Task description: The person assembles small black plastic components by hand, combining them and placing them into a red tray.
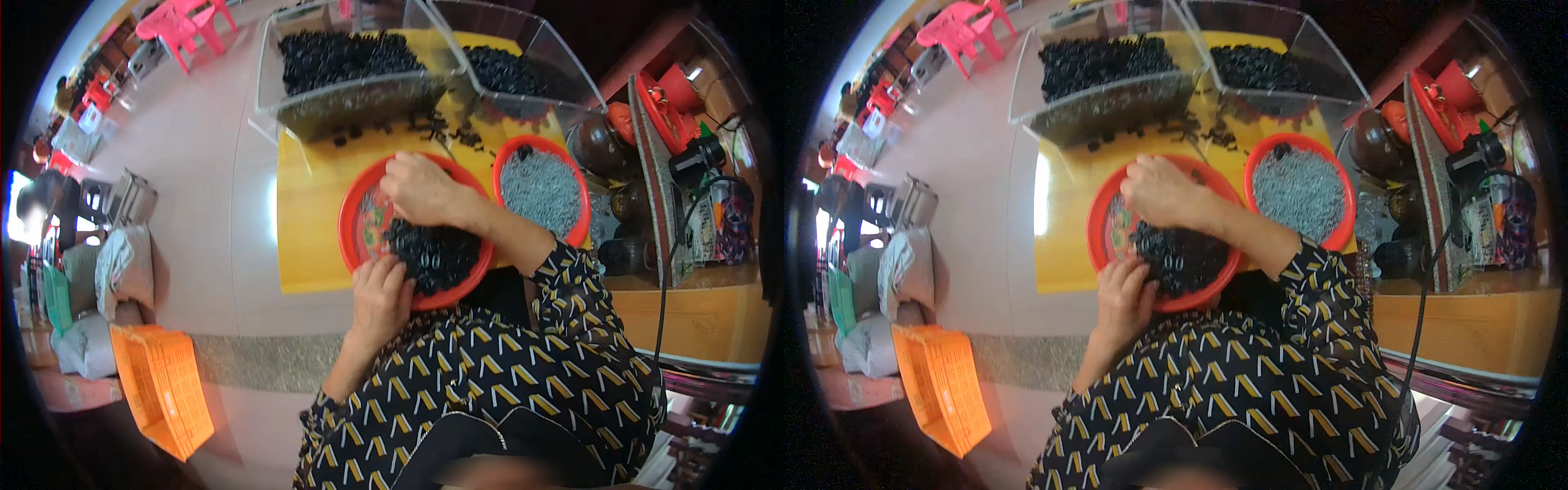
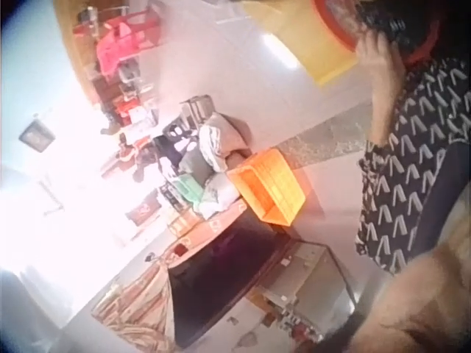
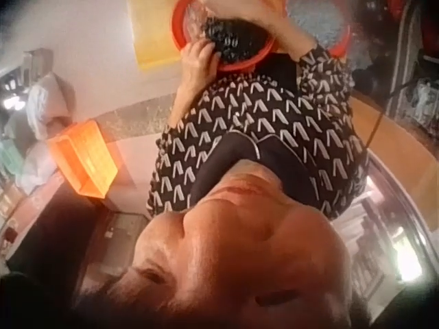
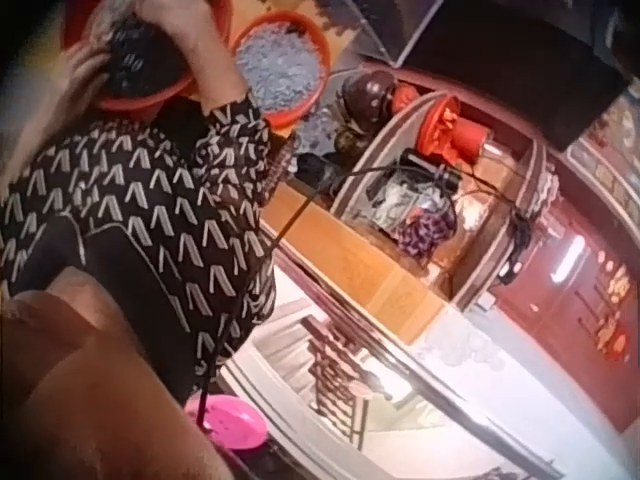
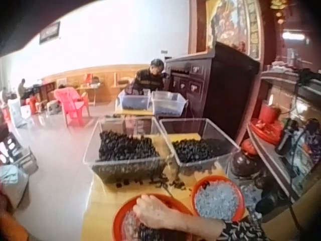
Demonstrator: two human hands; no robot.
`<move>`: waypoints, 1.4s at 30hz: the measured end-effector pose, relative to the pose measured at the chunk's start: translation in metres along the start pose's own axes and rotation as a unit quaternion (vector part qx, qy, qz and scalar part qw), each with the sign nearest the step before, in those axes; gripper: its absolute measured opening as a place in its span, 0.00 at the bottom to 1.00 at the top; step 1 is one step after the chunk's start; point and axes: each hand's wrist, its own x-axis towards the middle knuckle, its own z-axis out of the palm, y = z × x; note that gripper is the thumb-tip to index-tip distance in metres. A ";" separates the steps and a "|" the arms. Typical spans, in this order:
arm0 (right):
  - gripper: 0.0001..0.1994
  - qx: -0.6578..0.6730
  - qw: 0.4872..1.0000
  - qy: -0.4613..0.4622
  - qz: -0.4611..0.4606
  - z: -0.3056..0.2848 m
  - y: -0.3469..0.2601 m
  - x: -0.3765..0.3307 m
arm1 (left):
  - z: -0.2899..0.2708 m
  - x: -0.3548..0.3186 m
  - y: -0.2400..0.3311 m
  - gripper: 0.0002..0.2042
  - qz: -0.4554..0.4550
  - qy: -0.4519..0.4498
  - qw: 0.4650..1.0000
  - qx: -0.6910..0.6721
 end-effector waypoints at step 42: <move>0.19 0.146 0.989 0.012 -0.030 0.004 -0.043 -0.073 | -0.018 -0.009 -0.001 0.09 -0.052 0.053 0.995 -0.066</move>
